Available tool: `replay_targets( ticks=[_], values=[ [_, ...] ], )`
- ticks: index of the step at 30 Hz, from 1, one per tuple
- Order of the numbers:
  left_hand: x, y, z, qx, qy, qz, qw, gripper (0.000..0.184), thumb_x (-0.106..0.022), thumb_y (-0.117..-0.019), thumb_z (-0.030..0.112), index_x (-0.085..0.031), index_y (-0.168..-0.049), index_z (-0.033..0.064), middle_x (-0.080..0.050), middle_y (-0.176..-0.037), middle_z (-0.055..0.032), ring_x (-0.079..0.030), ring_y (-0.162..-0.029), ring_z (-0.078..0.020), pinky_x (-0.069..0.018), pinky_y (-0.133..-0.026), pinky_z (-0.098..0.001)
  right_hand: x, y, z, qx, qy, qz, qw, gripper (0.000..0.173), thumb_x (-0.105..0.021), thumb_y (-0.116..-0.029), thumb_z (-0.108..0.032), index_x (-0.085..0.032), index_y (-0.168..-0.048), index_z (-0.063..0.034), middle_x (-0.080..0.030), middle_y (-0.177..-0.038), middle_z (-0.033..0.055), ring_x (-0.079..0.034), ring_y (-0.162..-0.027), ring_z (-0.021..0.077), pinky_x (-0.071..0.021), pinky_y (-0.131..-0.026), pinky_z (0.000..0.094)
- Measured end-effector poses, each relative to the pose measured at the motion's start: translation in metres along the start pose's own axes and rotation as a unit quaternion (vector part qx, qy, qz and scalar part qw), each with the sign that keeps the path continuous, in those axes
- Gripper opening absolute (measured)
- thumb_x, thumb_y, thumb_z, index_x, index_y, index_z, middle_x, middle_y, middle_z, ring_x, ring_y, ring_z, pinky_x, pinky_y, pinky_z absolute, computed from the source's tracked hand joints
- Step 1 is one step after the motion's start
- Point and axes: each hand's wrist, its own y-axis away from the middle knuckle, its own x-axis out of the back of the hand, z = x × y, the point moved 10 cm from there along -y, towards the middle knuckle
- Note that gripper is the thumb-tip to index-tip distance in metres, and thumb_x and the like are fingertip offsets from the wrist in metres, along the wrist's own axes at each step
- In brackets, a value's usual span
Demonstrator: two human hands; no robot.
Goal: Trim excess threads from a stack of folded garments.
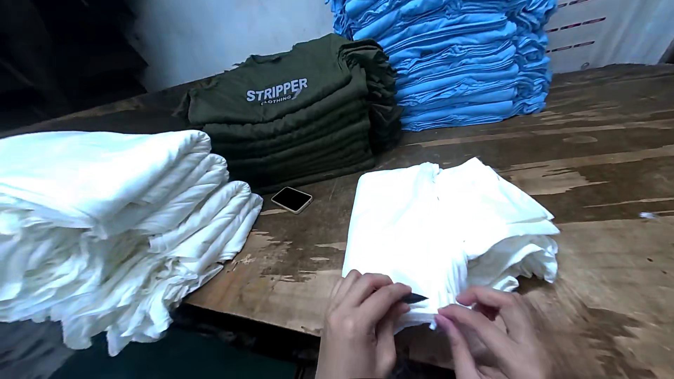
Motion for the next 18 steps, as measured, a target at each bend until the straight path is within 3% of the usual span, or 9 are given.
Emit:
replay_targets(
  ticks=[2, 4, 6, 12, 15, 18],
  values=[
    [0.002, -0.001, 0.007, -0.016, -0.016, -0.016, 1.000, 0.016, -0.065, -0.0994, 0.031, -0.079, -0.107, 0.0254, -0.071, -0.100, 0.0076, -0.062, -0.090, -0.0079, -0.0484, -0.077, -0.0314, 0.001, 0.003, 0.008, -0.052, -0.070, 0.008, 0.996, 0.009, -0.073, -0.0931, -0.023, -0.074, -0.091, -0.0141, -0.062, -0.105, 0.0030, -0.060, -0.098, 0.0043, -0.0524, -0.082, 0.0166],
    [-0.001, -0.002, 0.014, -0.031, -0.028, -0.035, 0.999, 0.020, -0.063, -0.1003, 0.033, -0.078, -0.112, 0.0246, -0.070, -0.103, 0.0054, -0.062, -0.091, -0.0102, -0.0477, -0.078, -0.0328, 0.001, 0.004, 0.017, -0.112, -0.133, 0.018, 0.985, 0.008, -0.072, -0.0921, -0.018, -0.071, -0.090, -0.0101, -0.062, -0.107, 0.0045, -0.061, -0.092, 0.0019, -0.0534, -0.072, 0.0141],
    [-0.005, -0.005, 0.020, -0.051, -0.044, -0.041, 0.997, 0.021, -0.062, -0.1009, 0.033, -0.078, -0.113, 0.0247, -0.071, -0.103, 0.0050, -0.061, -0.090, -0.0112, -0.0472, -0.076, -0.0326, -0.001, 0.005, 0.021, -0.135, -0.155, 0.031, 0.978, 0.009, -0.072, -0.0924, -0.017, -0.072, -0.091, -0.0089, -0.062, -0.108, 0.0050, -0.061, -0.089, 0.0024, -0.0528, -0.069, 0.0140],
    [-0.009, -0.008, 0.034, -0.101, -0.065, -0.027, 0.992, 0.016, -0.062, -0.0999, 0.026, -0.077, -0.104, 0.0250, -0.072, -0.098, 0.0061, -0.059, -0.083, -0.0118, -0.0433, -0.073, -0.0333, -0.002, 0.008, 0.009, -0.061, -0.151, 0.025, 0.986, 0.010, -0.070, -0.0966, -0.025, -0.068, -0.095, -0.0160, -0.059, -0.109, -0.0007, -0.059, -0.107, 0.0021, -0.0520, -0.090, 0.0154],
    [0.001, -0.008, 0.023, -0.058, -0.052, -0.020, 0.997, 0.017, -0.062, -0.1001, 0.029, -0.077, -0.107, 0.0243, -0.072, -0.101, 0.0050, -0.062, -0.089, -0.0121, -0.0467, -0.076, -0.0344, 0.003, 0.011, 0.013, -0.040, -0.132, -0.010, 0.990, 0.012, -0.064, -0.0946, -0.032, -0.066, -0.093, -0.0206, -0.061, -0.110, -0.0029, -0.057, -0.111, 0.0048, -0.0474, -0.095, 0.0219],
    [0.007, -0.007, 0.006, -0.003, -0.014, -0.027, 1.000, 0.022, -0.066, -0.0988, 0.032, -0.076, -0.116, 0.0232, -0.069, -0.108, 0.0030, -0.064, -0.097, -0.0108, -0.0534, -0.084, -0.0328, 0.006, 0.008, 0.019, -0.065, -0.105, -0.015, 0.992, 0.024, -0.055, -0.0994, -0.040, -0.070, -0.099, -0.0211, -0.063, -0.110, -0.0017, -0.056, -0.112, 0.0083, -0.0463, -0.097, 0.0263]
  ],
)
